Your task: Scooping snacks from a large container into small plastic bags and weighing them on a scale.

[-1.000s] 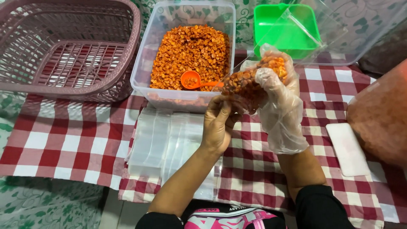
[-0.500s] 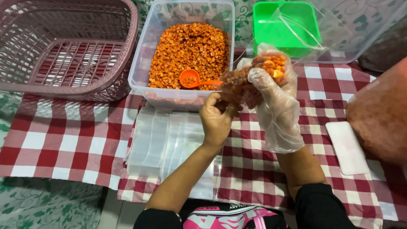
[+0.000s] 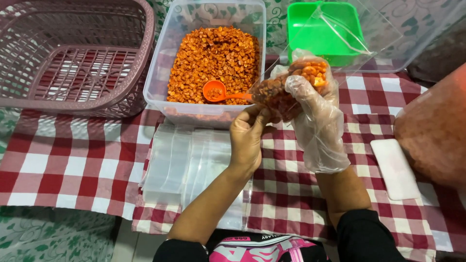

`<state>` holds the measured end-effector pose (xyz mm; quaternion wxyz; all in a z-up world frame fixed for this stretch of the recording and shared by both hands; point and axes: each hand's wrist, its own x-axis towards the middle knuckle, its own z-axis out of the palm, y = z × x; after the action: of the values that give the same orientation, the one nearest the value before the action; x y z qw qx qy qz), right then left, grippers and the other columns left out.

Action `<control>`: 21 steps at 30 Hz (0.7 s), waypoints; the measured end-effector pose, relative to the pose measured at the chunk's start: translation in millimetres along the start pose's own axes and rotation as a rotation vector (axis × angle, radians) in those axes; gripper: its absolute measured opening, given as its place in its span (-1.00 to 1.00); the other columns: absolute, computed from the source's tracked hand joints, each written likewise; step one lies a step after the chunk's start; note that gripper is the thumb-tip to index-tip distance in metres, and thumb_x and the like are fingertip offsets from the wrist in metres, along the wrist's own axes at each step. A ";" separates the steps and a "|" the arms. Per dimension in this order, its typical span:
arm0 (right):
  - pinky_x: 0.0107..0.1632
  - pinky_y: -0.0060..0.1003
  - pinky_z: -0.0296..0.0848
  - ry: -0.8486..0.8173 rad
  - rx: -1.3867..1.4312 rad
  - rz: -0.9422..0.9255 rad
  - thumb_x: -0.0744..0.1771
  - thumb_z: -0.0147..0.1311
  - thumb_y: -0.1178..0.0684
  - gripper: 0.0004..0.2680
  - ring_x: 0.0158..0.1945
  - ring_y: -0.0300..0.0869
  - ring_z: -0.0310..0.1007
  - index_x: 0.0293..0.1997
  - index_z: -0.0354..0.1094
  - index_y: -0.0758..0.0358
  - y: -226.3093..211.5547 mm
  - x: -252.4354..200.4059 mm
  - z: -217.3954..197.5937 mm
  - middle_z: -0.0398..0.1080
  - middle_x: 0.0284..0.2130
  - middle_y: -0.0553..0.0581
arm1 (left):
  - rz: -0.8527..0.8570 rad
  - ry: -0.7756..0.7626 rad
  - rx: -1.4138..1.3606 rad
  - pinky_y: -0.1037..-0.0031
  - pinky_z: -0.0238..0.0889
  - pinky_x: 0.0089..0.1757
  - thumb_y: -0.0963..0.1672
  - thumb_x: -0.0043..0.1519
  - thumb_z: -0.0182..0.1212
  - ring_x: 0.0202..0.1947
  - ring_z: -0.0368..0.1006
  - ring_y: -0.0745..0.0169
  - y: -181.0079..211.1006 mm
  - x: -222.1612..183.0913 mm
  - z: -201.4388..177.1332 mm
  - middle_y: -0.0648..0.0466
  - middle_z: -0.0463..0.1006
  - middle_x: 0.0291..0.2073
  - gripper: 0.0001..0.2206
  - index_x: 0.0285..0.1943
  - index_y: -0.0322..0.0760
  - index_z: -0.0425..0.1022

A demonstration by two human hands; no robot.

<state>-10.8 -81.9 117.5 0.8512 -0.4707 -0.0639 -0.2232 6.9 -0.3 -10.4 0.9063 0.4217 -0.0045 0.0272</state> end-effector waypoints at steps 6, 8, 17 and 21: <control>0.01 -0.11 0.61 -0.006 0.053 -0.048 0.26 0.17 0.34 -0.80 -0.17 -0.07 0.50 -0.07 0.32 0.34 16.5 9.5 -19.3 0.40 -0.30 0.28 | 0.039 -0.118 0.045 0.35 0.57 -0.18 -0.19 0.33 0.23 -0.19 0.61 0.21 11.8 -4.8 5.4 -0.04 0.64 -0.25 -0.92 -0.11 -0.38 0.52; 0.00 -0.17 0.63 -0.034 0.026 -0.196 0.26 0.22 0.35 -0.68 -0.12 0.05 0.58 0.09 0.26 0.39 34.4 24.1 -39.1 0.40 -0.22 0.36 | 0.030 -0.222 0.004 0.25 0.54 -0.07 -0.20 0.33 0.23 -0.08 0.56 0.19 16.5 -8.1 6.2 -0.07 0.61 -0.16 -0.88 -0.03 -0.42 0.49; 0.31 -0.14 0.54 -0.276 -0.195 -0.191 0.35 0.20 0.08 -0.74 0.06 -0.12 0.51 0.15 0.28 0.06 5.5 27.1 -53.7 0.47 -0.08 0.08 | -0.274 -0.537 -0.144 0.26 0.43 0.10 -0.22 0.42 -0.02 0.05 0.52 0.09 22.8 -5.6 -12.1 -0.16 0.50 0.05 -0.77 0.23 -0.44 0.22; 0.37 -0.22 0.44 -0.284 -0.133 -0.227 0.37 0.12 0.20 -0.74 0.10 -0.21 0.43 0.19 0.29 0.09 11.0 28.6 -54.6 0.35 0.10 0.00 | -0.328 -0.507 -0.210 0.27 0.46 0.07 -0.20 0.41 0.01 0.06 0.52 -0.01 16.2 -1.2 -10.4 -0.23 0.45 0.11 -0.71 0.25 -0.47 0.14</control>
<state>14.0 -131.3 88.1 0.7701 -0.5423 -0.2211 -0.2529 4.6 18.0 -4.8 0.9072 0.3144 -0.1648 -0.2258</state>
